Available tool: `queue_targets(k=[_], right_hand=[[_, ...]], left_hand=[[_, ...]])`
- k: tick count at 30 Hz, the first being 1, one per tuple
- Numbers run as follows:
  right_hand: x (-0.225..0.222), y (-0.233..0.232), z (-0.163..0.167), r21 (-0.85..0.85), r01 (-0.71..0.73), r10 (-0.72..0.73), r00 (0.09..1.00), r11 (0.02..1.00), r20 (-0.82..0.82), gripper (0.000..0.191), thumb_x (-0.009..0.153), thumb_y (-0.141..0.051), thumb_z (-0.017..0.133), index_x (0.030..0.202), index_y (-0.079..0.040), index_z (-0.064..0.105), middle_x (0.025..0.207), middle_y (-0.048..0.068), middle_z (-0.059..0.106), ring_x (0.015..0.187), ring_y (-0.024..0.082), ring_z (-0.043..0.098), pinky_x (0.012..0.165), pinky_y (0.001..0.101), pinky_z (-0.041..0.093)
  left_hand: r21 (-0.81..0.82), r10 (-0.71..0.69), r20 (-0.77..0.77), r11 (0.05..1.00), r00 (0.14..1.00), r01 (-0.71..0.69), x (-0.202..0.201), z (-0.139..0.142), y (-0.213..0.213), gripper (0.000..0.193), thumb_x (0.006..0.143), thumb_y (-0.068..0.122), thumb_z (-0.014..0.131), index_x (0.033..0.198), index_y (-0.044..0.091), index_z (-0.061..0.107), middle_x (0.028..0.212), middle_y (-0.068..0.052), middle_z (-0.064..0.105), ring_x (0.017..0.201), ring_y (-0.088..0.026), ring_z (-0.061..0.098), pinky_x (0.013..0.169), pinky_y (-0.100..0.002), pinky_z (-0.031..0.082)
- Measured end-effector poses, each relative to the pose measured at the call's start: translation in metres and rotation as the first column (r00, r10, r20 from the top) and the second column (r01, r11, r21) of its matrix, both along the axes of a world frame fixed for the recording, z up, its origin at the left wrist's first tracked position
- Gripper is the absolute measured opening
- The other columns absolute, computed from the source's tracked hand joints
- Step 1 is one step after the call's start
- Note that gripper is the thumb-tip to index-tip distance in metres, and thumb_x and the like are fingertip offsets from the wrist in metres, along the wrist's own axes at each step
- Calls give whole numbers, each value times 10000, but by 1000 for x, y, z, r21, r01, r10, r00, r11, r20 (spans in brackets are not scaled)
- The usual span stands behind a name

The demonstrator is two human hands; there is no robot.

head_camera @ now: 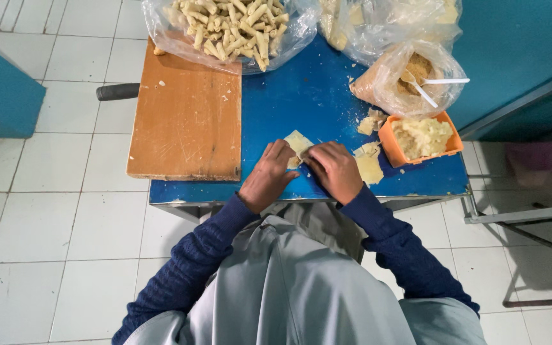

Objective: The person sits at a small blue table and shapes pieces of dough into snack sticks by hand. They flatten and roll each dough piece between their fingers, sprinkle a powdery coating from a bag using a spoon, and place the finished sticks into a plastic bag with other completed sticks.

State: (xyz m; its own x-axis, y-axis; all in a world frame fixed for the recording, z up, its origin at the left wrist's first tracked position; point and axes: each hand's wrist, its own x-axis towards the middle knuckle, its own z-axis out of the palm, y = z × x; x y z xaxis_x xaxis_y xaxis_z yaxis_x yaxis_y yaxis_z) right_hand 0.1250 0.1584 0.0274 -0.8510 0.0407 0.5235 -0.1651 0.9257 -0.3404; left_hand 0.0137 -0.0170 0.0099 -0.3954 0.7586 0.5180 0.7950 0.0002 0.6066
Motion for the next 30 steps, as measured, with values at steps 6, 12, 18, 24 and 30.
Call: queue_targets(k=[6, 12, 18, 24, 30], right_hand=[[-21, 10, -5, -185, 53, -37, 995, 981, 91, 70, 934, -103, 711, 951, -49, 670, 942, 110, 695, 910, 333, 654, 789, 425, 507], [-22, 4, -3, -72, 1, 2, 999, 997, 47, 134, 898, -73, 696, 1020, -18, 686, 992, 129, 653, 975, 356, 612, 832, 436, 502], [-16, 1, 4, -11, -87, 87, 996, 996, 34, 144, 925, -109, 714, 1021, -6, 683, 1020, 142, 656, 979, 355, 614, 842, 438, 505], [-21, 4, 11, 16, -133, 132, 991, 991, 34, 179, 917, -150, 739, 1018, -12, 684, 991, 127, 665, 948, 338, 624, 813, 434, 520], [-25, 12, 6, -9, -162, 162, 984, 987, 79, 112, 911, -137, 729, 988, -56, 716, 972, 98, 684, 915, 316, 634, 796, 418, 529]], left_hand=[[47, 130, -57, 991, 990, -128, -11, -8, 14, 22, 894, 37, 628, 900, 30, 609, 981, -158, 583, 942, -380, 542, 842, -474, 463], [45, 95, 53, 994, 994, -98, -26, -7, 24, 25, 879, 24, 594, 899, 18, 608, 923, -159, 608, 911, -386, 560, 812, -486, 460], [60, -11, -20, 998, 1000, 12, -19, -2, 13, 96, 902, 86, 671, 944, 13, 625, 1005, -184, 550, 993, -386, 572, 808, -467, 489], [32, 18, 74, 999, 997, -21, -23, -3, 16, 115, 844, 13, 675, 923, 4, 592, 1031, -162, 546, 1006, -388, 580, 841, -473, 505], [-7, 2, 158, 1000, 987, -1, -25, 6, 12, 149, 888, -23, 646, 1020, 0, 580, 1070, -189, 538, 968, -421, 594, 788, -482, 491]])
